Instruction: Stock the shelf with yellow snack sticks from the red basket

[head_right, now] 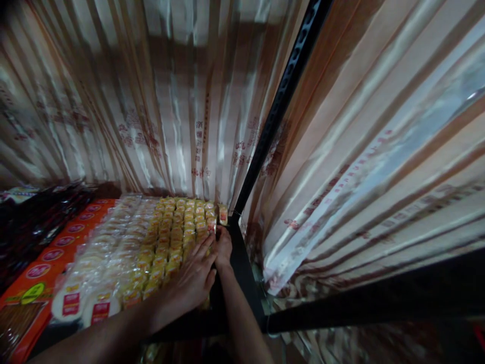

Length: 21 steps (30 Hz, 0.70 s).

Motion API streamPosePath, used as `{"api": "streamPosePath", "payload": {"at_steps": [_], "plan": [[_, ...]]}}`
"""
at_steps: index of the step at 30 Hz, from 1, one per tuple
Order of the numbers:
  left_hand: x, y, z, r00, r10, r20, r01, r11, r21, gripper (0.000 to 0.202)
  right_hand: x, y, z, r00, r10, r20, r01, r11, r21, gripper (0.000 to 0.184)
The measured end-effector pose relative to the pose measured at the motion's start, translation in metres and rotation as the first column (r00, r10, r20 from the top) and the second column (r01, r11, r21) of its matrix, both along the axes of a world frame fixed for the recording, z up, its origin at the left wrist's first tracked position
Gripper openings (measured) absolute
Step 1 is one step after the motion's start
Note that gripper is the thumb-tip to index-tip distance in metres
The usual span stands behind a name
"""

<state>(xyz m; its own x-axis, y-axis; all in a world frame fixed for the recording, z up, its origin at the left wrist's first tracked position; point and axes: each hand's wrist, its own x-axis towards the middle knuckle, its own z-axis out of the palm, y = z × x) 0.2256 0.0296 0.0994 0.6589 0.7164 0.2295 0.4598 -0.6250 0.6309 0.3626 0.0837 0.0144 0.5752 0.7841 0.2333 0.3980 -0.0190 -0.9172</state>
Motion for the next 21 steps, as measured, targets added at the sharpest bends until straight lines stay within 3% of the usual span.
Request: {"api": "streamPosePath", "payload": {"at_steps": [4,8,10,13,16,18,21], "plan": [[-0.012,-0.019,0.018,1.0,-0.021,0.014,0.022,0.996,-0.088,0.041,0.001,0.003,0.001,0.996,-0.001,0.089,0.001,1.0,-0.006,0.014],[-0.034,-0.057,0.027,0.988,-0.069,0.135,0.091,0.982,-0.163,0.036,0.004,0.005,-0.001,0.993,0.023,0.119,-0.019,0.999,-0.04,0.025],[-0.046,-0.082,0.017,0.967,-0.14,0.214,0.181,0.965,-0.188,0.035,0.006,0.005,-0.004,0.989,0.037,0.143,-0.028,0.998,-0.064,0.035],[-0.068,-0.119,-0.012,0.948,-0.167,0.273,0.245,0.926,-0.286,0.033,0.007,0.007,-0.007,0.98,0.096,0.175,-0.075,0.99,-0.122,0.043],[-0.101,-0.153,-0.038,0.981,-0.019,0.192,0.108,0.879,-0.465,0.031,0.007,0.01,-0.006,0.978,0.128,0.164,-0.095,0.976,-0.195,0.045],[-0.127,-0.169,-0.045,0.984,0.118,0.131,-0.032,0.851,-0.523,0.032,0.005,0.006,-0.001,0.984,0.134,0.12,-0.109,0.974,-0.199,0.047],[-0.166,-0.179,-0.05,0.972,0.223,0.076,-0.141,0.81,-0.569,0.032,-0.005,-0.016,0.013,0.988,-0.059,0.143,0.077,0.989,-0.127,0.043]]}}
